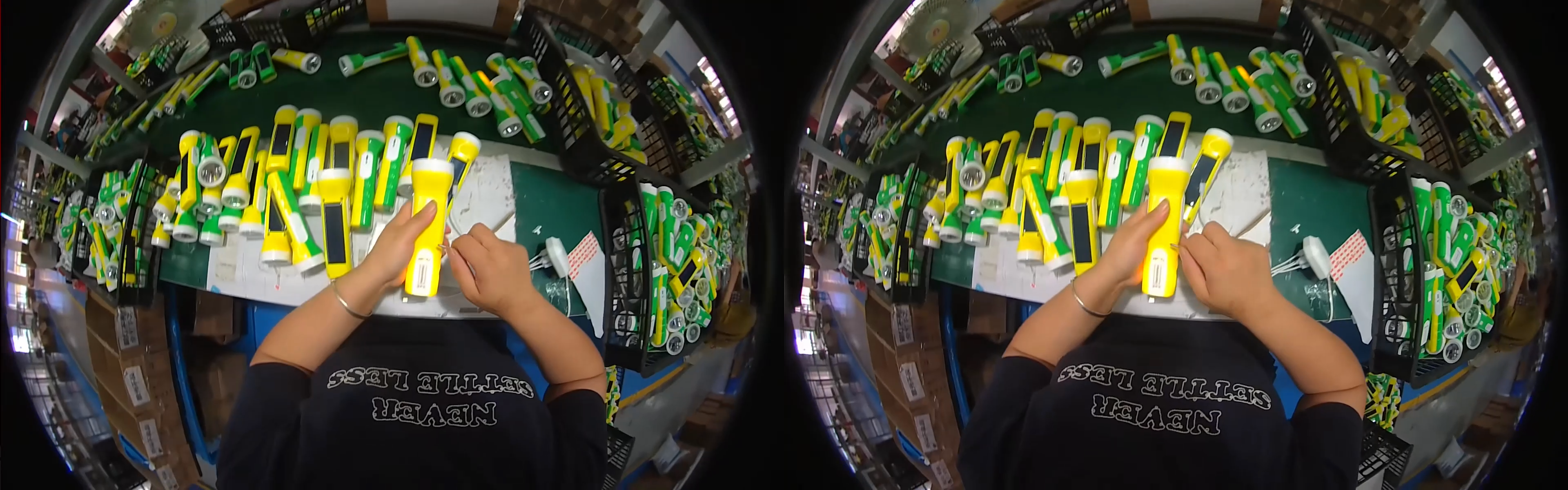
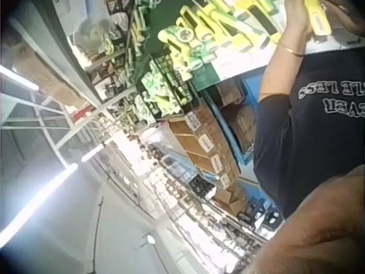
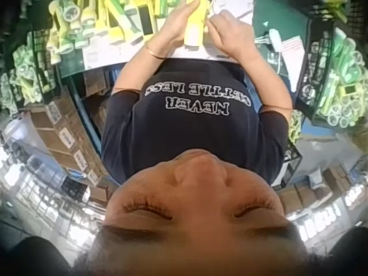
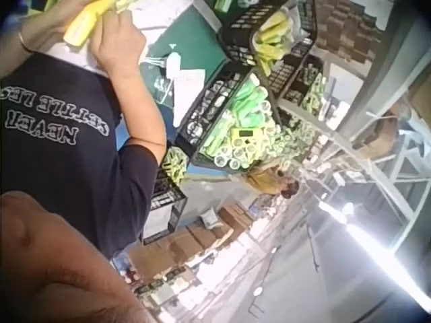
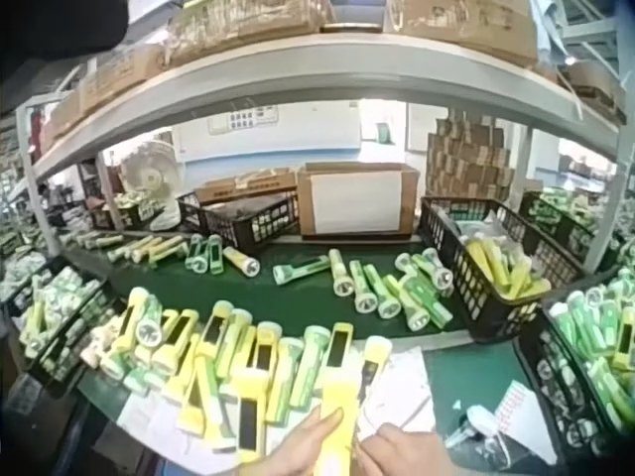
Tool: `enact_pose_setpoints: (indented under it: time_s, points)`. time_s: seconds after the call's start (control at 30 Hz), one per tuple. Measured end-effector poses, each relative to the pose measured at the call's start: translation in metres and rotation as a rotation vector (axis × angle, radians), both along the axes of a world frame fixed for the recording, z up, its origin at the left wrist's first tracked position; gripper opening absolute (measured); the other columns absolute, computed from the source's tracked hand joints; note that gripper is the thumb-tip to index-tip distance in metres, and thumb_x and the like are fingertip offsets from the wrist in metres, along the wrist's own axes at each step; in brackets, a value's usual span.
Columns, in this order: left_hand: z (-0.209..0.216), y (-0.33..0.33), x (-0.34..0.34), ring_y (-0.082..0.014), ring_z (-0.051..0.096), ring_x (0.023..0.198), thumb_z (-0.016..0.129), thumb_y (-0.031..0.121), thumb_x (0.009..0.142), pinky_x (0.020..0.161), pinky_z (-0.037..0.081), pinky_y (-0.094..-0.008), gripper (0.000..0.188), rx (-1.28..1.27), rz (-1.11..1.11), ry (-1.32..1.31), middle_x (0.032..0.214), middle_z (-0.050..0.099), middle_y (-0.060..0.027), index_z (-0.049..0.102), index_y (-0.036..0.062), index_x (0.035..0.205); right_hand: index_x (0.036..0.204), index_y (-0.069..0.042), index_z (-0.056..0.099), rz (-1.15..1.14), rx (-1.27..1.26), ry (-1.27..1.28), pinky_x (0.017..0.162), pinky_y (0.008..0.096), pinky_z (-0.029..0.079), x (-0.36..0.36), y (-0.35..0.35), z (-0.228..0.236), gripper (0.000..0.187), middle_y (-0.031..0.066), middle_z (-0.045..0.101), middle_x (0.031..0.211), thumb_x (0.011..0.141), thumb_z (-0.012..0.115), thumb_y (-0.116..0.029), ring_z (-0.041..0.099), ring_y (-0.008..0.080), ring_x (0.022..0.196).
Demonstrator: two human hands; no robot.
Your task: Inspecting and checking the components of solar-powered flashlights at a factory workstation.
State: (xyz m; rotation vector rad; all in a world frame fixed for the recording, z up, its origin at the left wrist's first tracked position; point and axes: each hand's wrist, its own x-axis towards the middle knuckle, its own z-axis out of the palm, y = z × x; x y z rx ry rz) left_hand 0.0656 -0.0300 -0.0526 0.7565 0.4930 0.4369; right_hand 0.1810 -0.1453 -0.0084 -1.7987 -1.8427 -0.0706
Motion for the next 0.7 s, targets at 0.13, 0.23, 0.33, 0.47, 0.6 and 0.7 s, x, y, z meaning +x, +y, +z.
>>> enact_pose_setpoints:
  time_s: [0.13,0.23,0.33,0.47,0.6,0.7]
  points:
    - [-0.007,-0.002,-0.002,-0.015,0.056,0.077,0.039,0.034,0.095,0.067,0.049,-0.028,0.034,0.165,0.023,0.096,0.092,0.055,-0.0092,0.04,0.0068,0.117,0.075,-0.01,0.054,0.09,-0.042,-0.151,0.043,0.0317,0.042,-0.005,0.005,-0.008,0.009,0.0047,0.046,0.068,0.074,0.062,-0.014,0.051,0.0214,0.048]
    - [-0.018,-0.003,-0.004,-0.0142,0.056,0.074,0.035,0.037,0.096,0.065,0.048,-0.027,0.037,0.314,0.084,0.016,0.09,0.055,-0.0081,0.042,0.0066,0.115,0.076,-0.011,0.054,0.091,-0.073,-0.154,0.042,0.0321,0.041,-0.013,0.006,-0.013,0.012,0.0041,0.046,0.068,0.072,0.064,-0.017,0.051,0.021,0.048]
    - [-0.013,0.007,-0.014,-0.0134,0.056,0.068,0.031,0.043,0.096,0.058,0.047,-0.0253,0.041,0.34,0.153,0.159,0.082,0.057,-0.007,0.045,0.0074,0.11,0.073,-0.011,0.054,0.377,-0.178,-0.036,0.042,0.0323,0.041,-0.012,-0.008,-0.01,0.016,0.0039,0.046,0.067,0.071,0.065,-0.022,0.051,0.0213,0.048]
    - [-0.009,0.025,-0.016,-0.0143,0.057,0.067,0.031,0.047,0.094,0.058,0.048,-0.0262,0.045,0.236,0.188,0.067,0.081,0.058,-0.0083,0.046,0.0067,0.11,0.064,-0.013,0.05,0.531,-0.139,0.055,0.04,0.0335,0.039,-0.025,-0.019,-0.014,0.024,0.0041,0.043,0.061,0.067,0.07,-0.027,0.048,0.0222,0.044]
    - [0.004,0.011,-0.011,-0.0141,0.057,0.073,0.038,0.038,0.094,0.063,0.048,-0.0261,0.038,0.089,0.113,-0.005,0.087,0.057,-0.0088,0.045,0.0052,0.112,0.061,-0.008,0.045,0.074,-0.083,0.294,0.042,0.0329,0.036,-0.032,0.008,-0.017,0.034,0.0056,0.047,0.058,0.069,0.074,-0.024,0.048,0.0239,0.046]
    - [0.006,0.005,-0.011,-0.0114,0.054,0.085,0.054,0.027,0.089,0.073,0.045,-0.0245,0.037,0.337,0.116,0.035,0.095,0.056,-0.0063,0.042,0.0022,0.115,0.061,-0.006,0.043,-0.011,-0.079,0.519,0.045,0.0332,0.036,-0.024,0.022,-0.023,0.034,0.006,0.044,0.056,0.073,0.071,-0.023,0.045,0.0228,0.047]
